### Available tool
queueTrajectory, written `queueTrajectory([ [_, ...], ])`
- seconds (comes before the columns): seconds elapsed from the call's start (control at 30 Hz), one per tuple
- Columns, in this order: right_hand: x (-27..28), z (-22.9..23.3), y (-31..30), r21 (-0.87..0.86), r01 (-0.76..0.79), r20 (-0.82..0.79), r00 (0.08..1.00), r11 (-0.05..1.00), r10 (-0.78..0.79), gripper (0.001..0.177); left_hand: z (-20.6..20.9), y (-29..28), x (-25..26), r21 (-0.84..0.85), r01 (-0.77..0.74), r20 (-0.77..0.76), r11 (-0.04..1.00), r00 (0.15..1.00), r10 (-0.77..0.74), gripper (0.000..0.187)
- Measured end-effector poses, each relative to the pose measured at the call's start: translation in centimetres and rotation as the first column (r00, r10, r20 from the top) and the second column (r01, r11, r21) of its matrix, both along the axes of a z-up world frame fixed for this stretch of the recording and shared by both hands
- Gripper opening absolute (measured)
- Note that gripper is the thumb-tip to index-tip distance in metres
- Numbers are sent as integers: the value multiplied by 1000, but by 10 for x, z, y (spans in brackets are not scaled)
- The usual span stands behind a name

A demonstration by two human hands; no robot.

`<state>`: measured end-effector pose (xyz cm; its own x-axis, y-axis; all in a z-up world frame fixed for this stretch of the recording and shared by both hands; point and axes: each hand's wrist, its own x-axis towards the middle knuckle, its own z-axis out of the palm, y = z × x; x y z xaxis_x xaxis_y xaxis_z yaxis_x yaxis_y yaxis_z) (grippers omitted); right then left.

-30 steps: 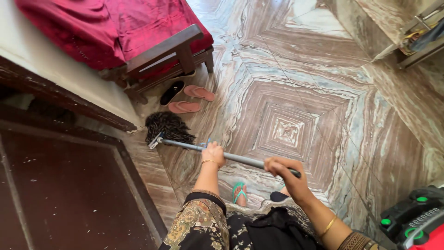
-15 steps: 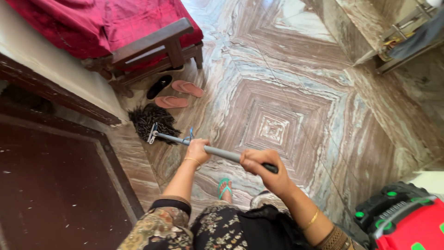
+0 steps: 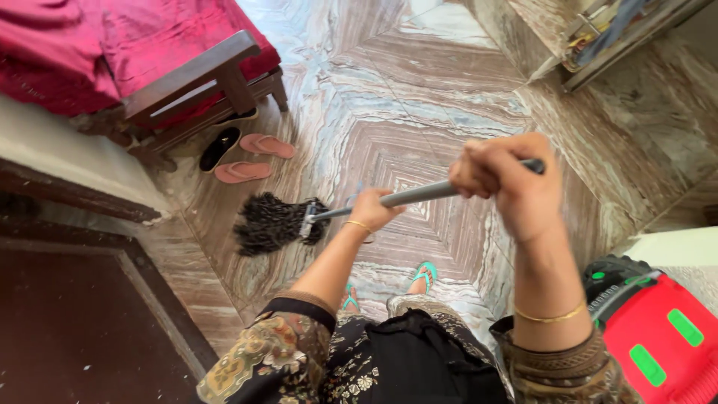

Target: The person is mopping the marble-tiled floor in a residential hallway area.

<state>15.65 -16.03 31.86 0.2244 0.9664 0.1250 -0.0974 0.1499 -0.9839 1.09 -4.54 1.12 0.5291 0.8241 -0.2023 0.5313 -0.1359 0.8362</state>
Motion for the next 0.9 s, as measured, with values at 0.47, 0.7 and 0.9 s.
queueTrajectory([
  [0.47,171,3,-95,178,404,64,905,898,-420,62,8,-80,260,-37,411,71,911,910,-408,37],
  [0.7,236,-50,-122,323,351,-31,932,879,-360,66,44,-86,265,-52,525,-132,850,840,-527,38],
  [0.9,250,-112,-75,285,344,-205,934,895,-294,62,42,-37,222,-183,423,-334,887,822,-461,37],
])
